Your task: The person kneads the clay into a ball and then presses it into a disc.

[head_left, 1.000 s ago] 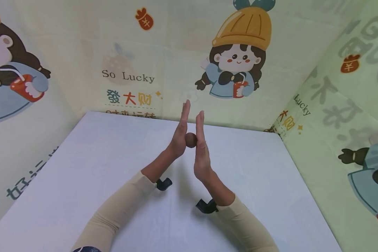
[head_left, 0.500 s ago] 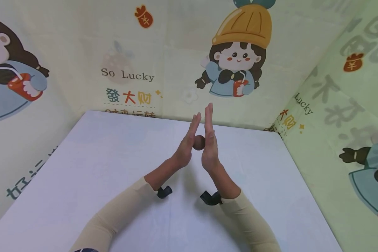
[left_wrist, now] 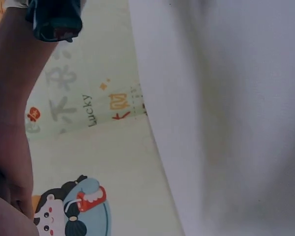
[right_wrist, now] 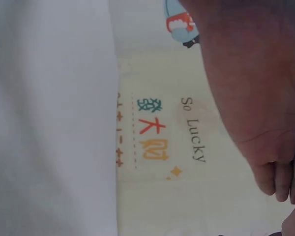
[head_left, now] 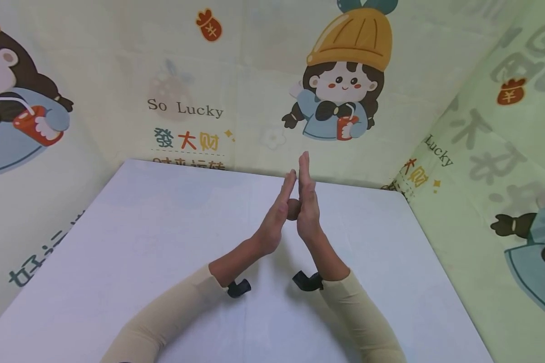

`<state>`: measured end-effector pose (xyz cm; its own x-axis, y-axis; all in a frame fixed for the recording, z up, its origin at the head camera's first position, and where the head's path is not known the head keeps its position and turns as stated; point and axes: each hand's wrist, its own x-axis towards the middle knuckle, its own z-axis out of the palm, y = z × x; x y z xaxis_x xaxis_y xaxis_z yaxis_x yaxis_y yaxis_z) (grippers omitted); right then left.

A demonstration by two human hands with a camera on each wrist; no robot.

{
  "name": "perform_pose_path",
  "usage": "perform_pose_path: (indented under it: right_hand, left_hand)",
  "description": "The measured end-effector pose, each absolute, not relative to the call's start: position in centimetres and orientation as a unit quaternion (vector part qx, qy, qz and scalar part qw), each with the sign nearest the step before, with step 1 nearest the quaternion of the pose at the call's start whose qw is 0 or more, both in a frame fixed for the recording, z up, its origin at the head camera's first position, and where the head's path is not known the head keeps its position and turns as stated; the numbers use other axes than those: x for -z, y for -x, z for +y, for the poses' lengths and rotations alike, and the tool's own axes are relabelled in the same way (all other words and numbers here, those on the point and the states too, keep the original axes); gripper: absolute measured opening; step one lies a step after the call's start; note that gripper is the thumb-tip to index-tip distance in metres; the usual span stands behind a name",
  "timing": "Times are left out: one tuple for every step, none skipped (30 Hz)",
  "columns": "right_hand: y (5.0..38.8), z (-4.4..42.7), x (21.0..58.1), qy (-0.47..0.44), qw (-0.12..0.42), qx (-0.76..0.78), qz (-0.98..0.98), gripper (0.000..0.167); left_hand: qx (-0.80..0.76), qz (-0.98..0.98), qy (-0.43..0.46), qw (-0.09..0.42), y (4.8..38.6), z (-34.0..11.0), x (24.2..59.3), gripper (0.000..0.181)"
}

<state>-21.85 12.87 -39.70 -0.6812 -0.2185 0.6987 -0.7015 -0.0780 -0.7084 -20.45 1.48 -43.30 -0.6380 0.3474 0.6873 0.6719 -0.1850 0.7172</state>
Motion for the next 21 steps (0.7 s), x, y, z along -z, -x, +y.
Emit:
perform_pose_path:
  right_hand:
    - [21.9,12.9,39.9,-0.35,0.182,-0.649,-0.65,0.073]
    - [22.0,13.0,40.0,-0.348,0.177,-0.655,-0.647,0.075]
    - [22.0,13.0,40.1,-0.347,0.172,-0.66,-0.644,0.076]
    - [22.1,13.0,40.3,-0.347,0.168,-0.664,-0.641,0.077]
    - [22.1,13.0,40.4,-0.347,0.164,-0.667,-0.638,0.078]
    - [22.1,12.9,40.5,-0.346,0.161,-0.67,-0.636,0.079]
    - [22.2,12.9,40.7,-0.347,0.158,-0.675,-0.632,0.08]
    - [22.2,12.8,40.8,-0.348,0.156,-0.678,-0.628,0.08]
    - [22.2,12.8,40.9,-0.348,0.155,-0.68,-0.626,0.08]
    - [22.2,12.7,41.1,-0.349,0.153,-0.682,-0.624,0.08]
    - [22.1,12.6,41.2,-0.35,0.153,-0.684,-0.622,0.081]
    - [22.1,12.5,41.3,-0.351,0.153,-0.683,-0.621,0.081]
    - [22.1,12.4,41.4,-0.353,0.153,-0.684,-0.62,0.081]
    - [22.0,12.3,41.4,-0.354,0.153,-0.684,-0.62,0.082]
    - [21.9,12.2,41.4,-0.355,0.153,-0.683,-0.62,0.082]
    - [21.9,12.1,41.5,-0.355,0.154,-0.682,-0.621,0.082]
    - [21.8,11.9,41.5,-0.355,0.155,-0.681,-0.621,0.082]
    - [21.7,11.8,41.5,-0.354,0.155,-0.68,-0.623,0.083]
    - [21.5,11.7,41.5,-0.354,0.156,-0.68,-0.623,0.083]
    - [21.4,11.6,41.5,-0.355,0.157,-0.679,-0.623,0.082]
    - [21.3,11.5,41.6,-0.356,0.156,-0.677,-0.625,0.081]
  left_hand:
    - [0.653,-0.626,0.407,0.126,20.4,1.5,43.2,0.085]
    - [0.652,-0.626,0.407,0.131,20.3,1.6,43.1,0.085]
    - [0.653,-0.625,0.406,0.135,20.2,1.6,43.0,0.084]
    - [0.652,-0.625,0.406,0.14,20.2,1.7,42.9,0.084]
    - [0.65,-0.624,0.407,0.147,20.1,1.7,42.7,0.083]
    - [0.65,-0.623,0.408,0.152,20.0,1.6,42.5,0.082]
    - [0.649,-0.623,0.408,0.159,19.9,1.6,42.3,0.082]
    - [0.648,-0.622,0.408,0.166,19.9,1.6,42.1,0.082]
    - [0.648,-0.62,0.408,0.172,19.9,1.6,41.8,0.081]
    - [0.648,-0.619,0.406,0.178,19.9,1.5,41.5,0.081]
    - [0.65,-0.617,0.404,0.182,19.9,1.5,41.3,0.082]
    - [0.652,-0.616,0.401,0.185,20.0,1.4,41.0,0.082]
    - [0.654,-0.616,0.397,0.189,20.1,1.3,40.8,0.083]
    - [0.657,-0.614,0.393,0.19,20.1,1.3,40.6,0.084]
    - [0.66,-0.613,0.389,0.191,20.2,1.2,40.5,0.085]
    - [0.662,-0.613,0.386,0.193,20.3,1.1,40.4,0.085]
    - [0.663,-0.614,0.382,0.195,20.4,1.0,40.2,0.086]
    - [0.663,-0.615,0.38,0.196,20.4,0.9,40.1,0.086]
    - [0.664,-0.614,0.379,0.196,20.5,0.8,39.9,0.085]
    - [0.665,-0.613,0.378,0.197,20.6,0.8,39.8,0.085]
    - [0.666,-0.612,0.377,0.201,20.7,0.7,39.7,0.084]
